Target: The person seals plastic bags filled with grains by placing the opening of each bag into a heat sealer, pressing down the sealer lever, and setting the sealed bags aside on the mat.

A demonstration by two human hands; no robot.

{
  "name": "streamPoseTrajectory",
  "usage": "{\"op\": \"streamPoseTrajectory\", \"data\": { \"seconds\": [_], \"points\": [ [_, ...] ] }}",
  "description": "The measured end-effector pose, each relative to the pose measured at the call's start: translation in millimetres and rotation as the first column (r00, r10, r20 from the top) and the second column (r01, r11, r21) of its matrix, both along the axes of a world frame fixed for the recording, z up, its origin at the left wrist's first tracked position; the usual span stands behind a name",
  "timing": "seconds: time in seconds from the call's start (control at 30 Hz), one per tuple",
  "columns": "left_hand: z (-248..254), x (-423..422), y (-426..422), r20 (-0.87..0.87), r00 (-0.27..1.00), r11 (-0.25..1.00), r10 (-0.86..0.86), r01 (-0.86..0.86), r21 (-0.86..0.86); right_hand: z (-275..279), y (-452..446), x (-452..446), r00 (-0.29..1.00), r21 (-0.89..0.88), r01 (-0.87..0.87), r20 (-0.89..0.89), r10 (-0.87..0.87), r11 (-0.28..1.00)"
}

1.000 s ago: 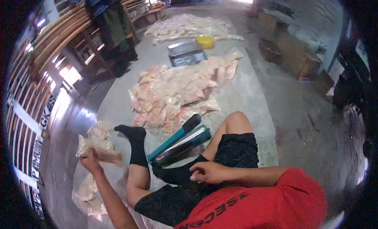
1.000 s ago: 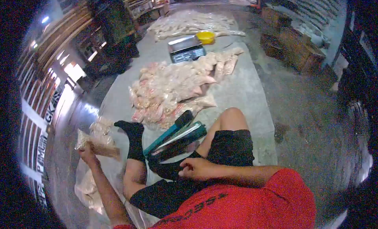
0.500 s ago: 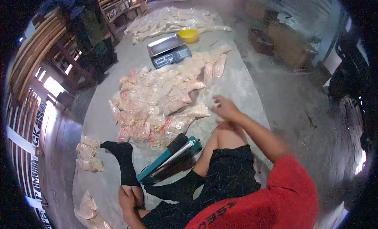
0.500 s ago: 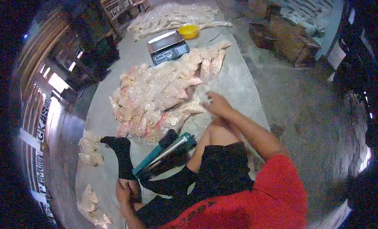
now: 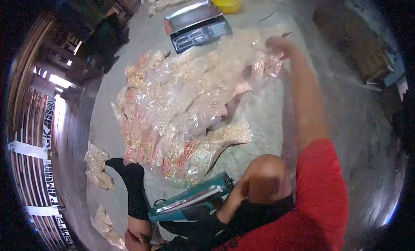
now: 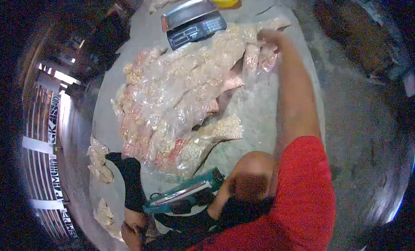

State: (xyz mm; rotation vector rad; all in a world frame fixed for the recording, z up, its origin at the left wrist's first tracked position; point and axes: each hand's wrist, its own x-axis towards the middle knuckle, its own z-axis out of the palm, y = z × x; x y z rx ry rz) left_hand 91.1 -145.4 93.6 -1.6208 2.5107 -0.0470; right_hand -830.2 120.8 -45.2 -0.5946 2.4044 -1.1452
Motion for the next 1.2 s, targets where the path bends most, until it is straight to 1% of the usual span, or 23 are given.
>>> {"op": "streamPoseTrajectory", "data": {
  "seconds": [0.03,0.07,0.1,0.17,0.2,0.33,0.37,0.4,0.47,0.53,0.63,0.67,0.7,0.73,0.8,0.87,0.9,0.93,1.0,1.03,1.07,1.17,1.2],
  "points": [
    [3,-6,-1,0.02,1.0,1.0,0.008,-0.008,0.002,45,9,28,0.931,-0.172,0.078,0.365,-0.01,0.982],
    [5,-11,-2,0.051,0.999,0.999,-0.014,0.016,-0.043,44,6,15,0.888,-0.144,0.268,0.421,-0.186,0.953],
    [5,-14,-1,0.08,0.996,0.995,-0.036,0.043,-0.085,35,25,3,0.845,-0.323,0.306,0.525,-0.099,0.896],
    [3,-20,-1,0.145,0.989,0.994,-0.006,0.021,-0.104,-2,40,-39,0.832,-0.325,0.349,0.54,-0.13,0.879],
    [6,-30,-1,0.159,0.987,0.998,0.015,-0.005,-0.064,-46,39,-65,0.926,-0.179,0.358,-0.059,-0.374,0.916],
    [0,-18,-12,0.243,0.97,0.999,-0.011,0.02,-0.034,-87,29,-63,0.547,-0.139,0.379,-0.764,-0.342,0.915],
    [1,-18,-8,0.201,0.976,0.986,-0.08,0.108,-0.13,-90,14,-66,0.381,-0.237,0.399,-0.836,-0.396,0.886],
    [2,-13,-11,0.194,0.979,0.983,-0.055,0.088,-0.161,-90,15,-88,0.652,0.087,0.528,-0.679,-0.337,0.845],
    [2,7,-12,0.125,0.991,0.999,0.045,-0.042,-0.027,-66,5,-63,0.552,0.141,0.637,-0.769,-0.321,0.758],
    [7,1,-3,-0.441,0.888,0.992,0.127,-0.12,0.045,-147,39,-146,0.218,0.192,0.798,-0.976,0.023,0.571],
    [25,9,-5,-0.414,0.908,0.939,-0.065,-0.084,-0.332,1,64,-29,0.457,-0.205,0.626,-0.685,-0.567,0.753],
    [45,-8,-2,-0.4,0.907,0.899,-0.132,-0.06,-0.434,15,78,-22,0.524,-0.351,0.48,-0.62,-0.584,0.804],
    [70,-30,8,-0.543,0.794,0.885,-0.274,-0.013,-0.466,28,91,-16,0.605,-0.488,0.324,-0.552,-0.574,0.811],
    [92,-58,19,-0.647,0.64,0.857,-0.415,0.037,-0.514,48,94,10,0.489,-0.563,0.173,-0.663,-0.566,0.808],
    [122,-96,36,-0.764,0.212,0.791,-0.609,0.096,-0.604,113,95,106,0.031,-0.424,0.054,-0.904,-0.426,0.904],
    [155,-118,69,-0.773,-0.12,0.753,-0.623,0.176,-0.634,173,77,236,0.537,-0.747,0.111,-0.51,-0.672,0.656],
    [170,-123,87,-0.752,-0.262,0.72,-0.605,0.222,-0.657,209,65,307,0.405,-0.758,-0.067,-0.615,-0.677,0.648],
    [184,-123,103,-0.726,-0.382,0.684,-0.571,0.267,-0.679,204,72,339,0.409,-0.656,0.187,-0.625,-0.665,0.731],
    [210,-121,131,-0.665,-0.577,0.602,-0.475,0.338,-0.723,216,56,448,0.615,-0.805,-0.002,-0.469,-0.634,0.593],
    [222,-116,144,-0.636,-0.644,0.574,-0.425,0.352,-0.74,222,48,502,0.707,-0.869,-0.071,-0.39,-0.59,0.49],
    [231,-108,156,-0.604,-0.7,0.539,-0.38,0.363,-0.76,185,56,531,0.974,-0.983,0.162,0.145,-0.172,0.092],
    [257,-79,180,-0.508,-0.814,0.479,-0.282,0.339,-0.81,126,50,641,0.923,-0.877,-0.04,-0.215,-0.318,0.48],
    [259,-67,183,-0.486,-0.834,0.484,-0.262,0.322,-0.814,112,53,669,0.961,-0.839,-0.071,-0.203,-0.188,0.54]
  ]
}}
